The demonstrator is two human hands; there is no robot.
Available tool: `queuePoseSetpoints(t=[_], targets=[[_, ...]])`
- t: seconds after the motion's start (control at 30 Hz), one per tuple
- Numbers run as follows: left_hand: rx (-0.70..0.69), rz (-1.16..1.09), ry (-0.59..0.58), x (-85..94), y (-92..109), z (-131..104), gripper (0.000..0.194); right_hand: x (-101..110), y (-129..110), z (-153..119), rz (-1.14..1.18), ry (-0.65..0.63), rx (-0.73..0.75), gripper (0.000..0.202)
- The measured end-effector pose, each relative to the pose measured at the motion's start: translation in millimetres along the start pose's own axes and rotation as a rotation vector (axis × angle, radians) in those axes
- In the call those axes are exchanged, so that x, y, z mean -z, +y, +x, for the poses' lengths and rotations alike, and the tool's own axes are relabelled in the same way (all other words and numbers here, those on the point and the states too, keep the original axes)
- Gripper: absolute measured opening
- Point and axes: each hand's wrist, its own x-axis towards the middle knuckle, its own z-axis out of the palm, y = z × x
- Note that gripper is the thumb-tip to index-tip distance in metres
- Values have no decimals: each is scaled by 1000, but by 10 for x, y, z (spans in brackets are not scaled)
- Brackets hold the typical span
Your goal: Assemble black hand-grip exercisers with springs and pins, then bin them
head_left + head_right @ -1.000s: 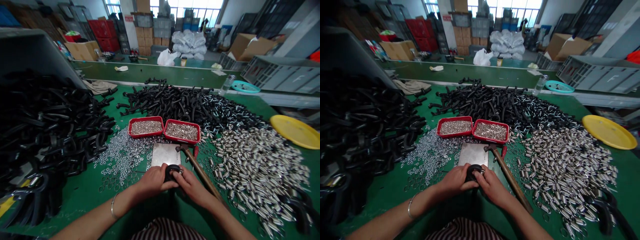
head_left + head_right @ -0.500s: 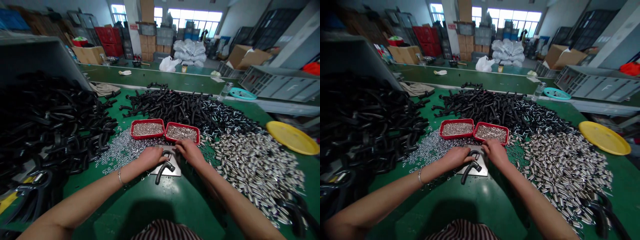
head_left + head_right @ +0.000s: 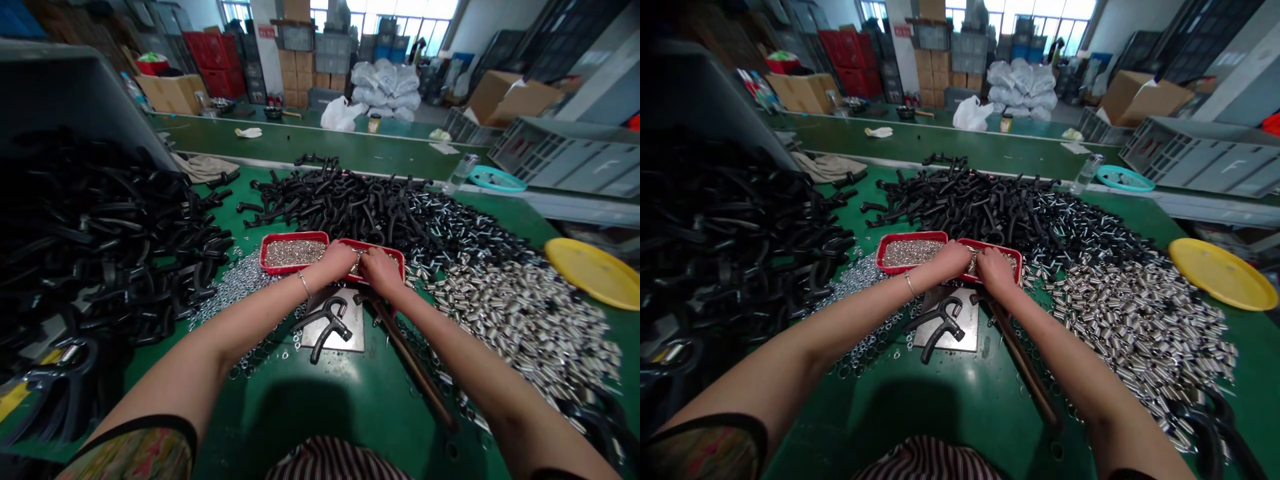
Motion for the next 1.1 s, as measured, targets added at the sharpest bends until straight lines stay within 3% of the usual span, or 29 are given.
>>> queuePoseSetpoints(t=[0.2, 0.3, 0.37, 0.43, 0.6, 0.73, 0.9, 1.1], targets=[[106, -93, 106, 35, 0, -124, 22, -10, 26, -12, 94, 75, -23, 13], [192, -277, 259, 108, -6, -265, 23, 43, 23, -87, 356, 231, -156, 11], [201, -419, 338, 125, -34, -470, 18, 92, -3, -229, 584, 269, -217, 11], [177, -539, 346, 110, -68, -766, 11, 126, -54, -442, 744, 196, -208, 13], [210, -691, 225, 4, -57, -1502, 6, 77, -225, -932, 914, -68, -144, 19], [210, -666, 175, -89, 49, -1675, 11, -5, -337, -943, 1021, -122, -243, 19], [226, -506, 185, -204, 121, -1621, 15, -57, -408, -795, 819, -153, -220, 19], [273, -495, 261, -314, 127, -1613, 16, -44, -428, -748, 509, -247, -182, 20]])
